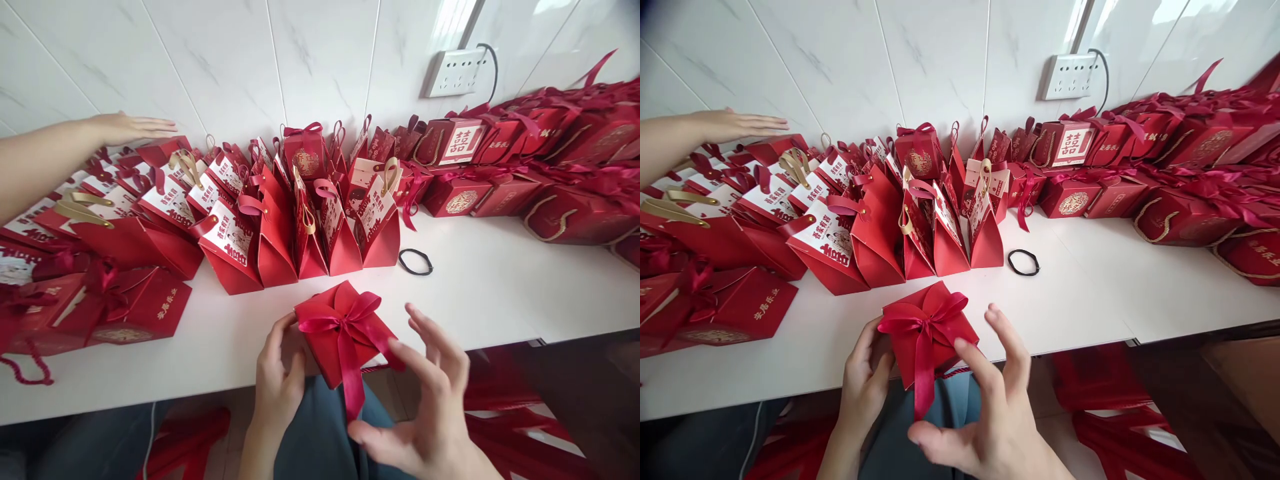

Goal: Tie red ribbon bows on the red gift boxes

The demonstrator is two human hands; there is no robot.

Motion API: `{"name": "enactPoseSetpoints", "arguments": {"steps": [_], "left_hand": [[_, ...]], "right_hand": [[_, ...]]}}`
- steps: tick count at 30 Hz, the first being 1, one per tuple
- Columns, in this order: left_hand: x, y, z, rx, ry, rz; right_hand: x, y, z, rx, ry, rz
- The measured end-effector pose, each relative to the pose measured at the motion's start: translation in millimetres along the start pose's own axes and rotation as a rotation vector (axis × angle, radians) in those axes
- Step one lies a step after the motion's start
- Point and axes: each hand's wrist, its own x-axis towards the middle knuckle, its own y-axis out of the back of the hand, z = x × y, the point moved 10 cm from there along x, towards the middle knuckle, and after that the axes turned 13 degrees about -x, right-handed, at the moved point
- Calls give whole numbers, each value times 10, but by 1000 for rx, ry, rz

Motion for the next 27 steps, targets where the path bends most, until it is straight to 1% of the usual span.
{"name": "enactPoseSetpoints", "arguments": {"steps": [1,3,4,6,7,9,10,11,13,14,15,16,19,22,25,27], "left_hand": [[2,-6,22,22,-7,-10],[10,-17,77,65,-31,-27],[15,-18,104,86,-44,-30],[26,-4,160,130,-81,-8],[30,12,188,156,-102,14],[31,22,238,219,-147,44],[29,8,260,251,-174,43],[24,-10,277,282,-204,35],[3,-48,310,345,-278,22],[-10,-63,321,376,-317,20],[-22,-74,330,404,-354,25],[-32,-88,339,433,-390,31],[-53,-160,408,517,-510,46],[-76,-280,543,615,-659,40],[-98,-332,643,680,-787,42],[-100,-327,637,691,-849,22]], "right_hand": [[56,-56,-38,-61,4,-32],[139,-213,-85,-142,4,-158],[163,-259,-88,-164,-1,-199],[185,-295,-31,-145,-40,-245],[192,-281,41,-103,-86,-245],[194,-205,287,56,-251,-199],[174,-177,454,179,-374,-174],[129,-175,633,330,-520,-157],[-16,-254,927,672,-830,-142],[-83,-307,1009,835,-958,-135],[-124,-350,1051,978,-1051,-122],[-132,-374,1071,1094,-1108,-99],[-36,-402,1051,1328,-1144,-33],[44,-416,1026,1442,-1169,-3],[2,-337,1096,1481,-1244,60],[-111,-175,1224,1404,-1318,134]]}}
